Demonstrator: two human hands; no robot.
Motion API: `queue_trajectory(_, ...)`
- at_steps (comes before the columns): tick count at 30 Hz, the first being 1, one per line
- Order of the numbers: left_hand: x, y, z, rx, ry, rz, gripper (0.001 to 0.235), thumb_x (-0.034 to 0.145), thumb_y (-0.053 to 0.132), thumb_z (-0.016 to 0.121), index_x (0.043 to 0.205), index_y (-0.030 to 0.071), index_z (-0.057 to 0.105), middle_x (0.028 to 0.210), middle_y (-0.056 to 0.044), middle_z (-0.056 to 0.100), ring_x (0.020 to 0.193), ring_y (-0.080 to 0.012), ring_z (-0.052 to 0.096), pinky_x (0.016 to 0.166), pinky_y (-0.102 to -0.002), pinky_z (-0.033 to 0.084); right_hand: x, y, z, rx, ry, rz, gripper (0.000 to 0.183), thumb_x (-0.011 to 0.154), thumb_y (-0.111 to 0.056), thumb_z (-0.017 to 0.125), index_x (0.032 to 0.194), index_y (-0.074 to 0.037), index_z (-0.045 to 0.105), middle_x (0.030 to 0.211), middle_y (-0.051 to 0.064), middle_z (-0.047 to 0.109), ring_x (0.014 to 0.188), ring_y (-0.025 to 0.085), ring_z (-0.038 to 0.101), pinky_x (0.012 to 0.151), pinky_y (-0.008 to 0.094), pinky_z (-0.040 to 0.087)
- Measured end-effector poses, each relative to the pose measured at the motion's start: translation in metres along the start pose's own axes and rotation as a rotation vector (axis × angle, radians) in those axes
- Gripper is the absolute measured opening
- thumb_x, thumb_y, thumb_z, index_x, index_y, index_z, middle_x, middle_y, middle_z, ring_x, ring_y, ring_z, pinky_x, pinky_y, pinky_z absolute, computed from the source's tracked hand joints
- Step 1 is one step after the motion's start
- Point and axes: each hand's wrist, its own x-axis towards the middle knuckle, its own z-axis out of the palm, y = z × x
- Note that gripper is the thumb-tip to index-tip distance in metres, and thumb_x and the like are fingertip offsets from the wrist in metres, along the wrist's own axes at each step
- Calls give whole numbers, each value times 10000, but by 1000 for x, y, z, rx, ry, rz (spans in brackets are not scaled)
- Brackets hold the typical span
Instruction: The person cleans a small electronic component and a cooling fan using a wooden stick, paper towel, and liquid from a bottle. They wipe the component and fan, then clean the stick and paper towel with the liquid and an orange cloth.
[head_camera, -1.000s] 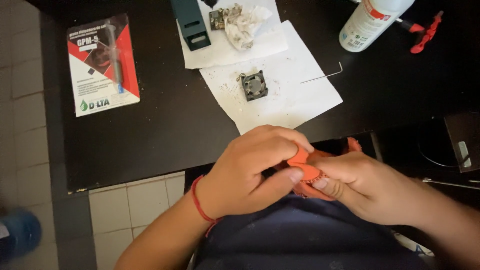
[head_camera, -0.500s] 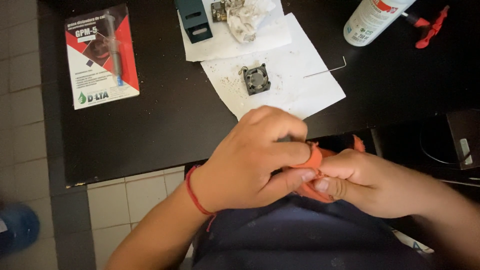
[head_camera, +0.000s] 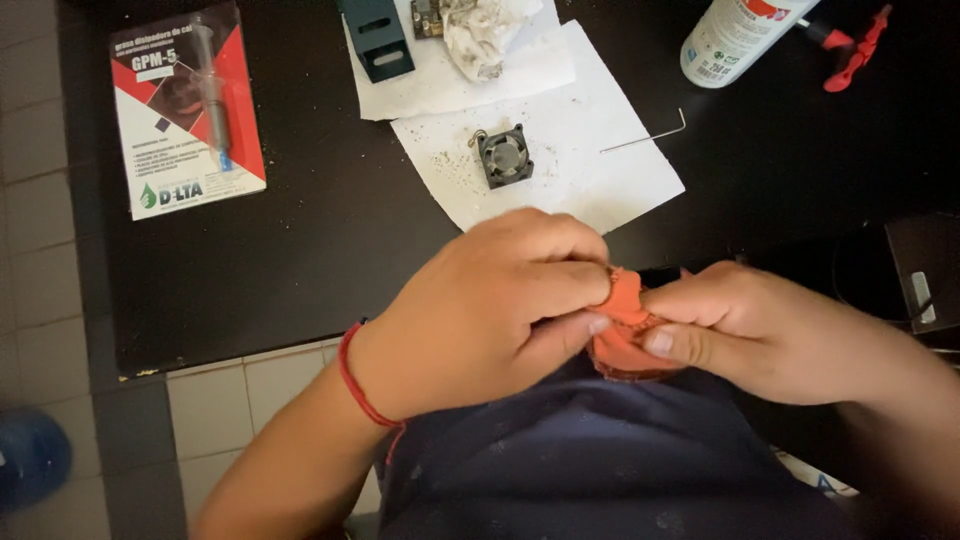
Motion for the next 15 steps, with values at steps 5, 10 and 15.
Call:
queue_trajectory(5,-1,-4,5,-8,32,-21,278,999,158,562,753,55,484,721,-60,449,645,-254,421,607,-368,362,4,-17,-1,-6,110,-68,369,992,-308,503,671,-126,514,581,-43,419,485,105,396,479,271,334)
queue_trajectory(10,-1,-4,11,-266,-39,-248,367,929,221,639,655,118,417,653,22,423,597,-106,402,562,-243,321,3,-14,4,55,69,-77,395,1018,-369,435,740,-131,585,591,-81,529,498,55,547,837,258,488)
queue_trajectory(15,-2,-8,13,-273,-15,-232,390,920,258,650,655,121,398,639,26,390,598,-110,362,558,-248,291,1,-9,6,48,73,-101,421,1017,-397,415,738,-137,593,593,-82,521,499,69,447,732,246,400)
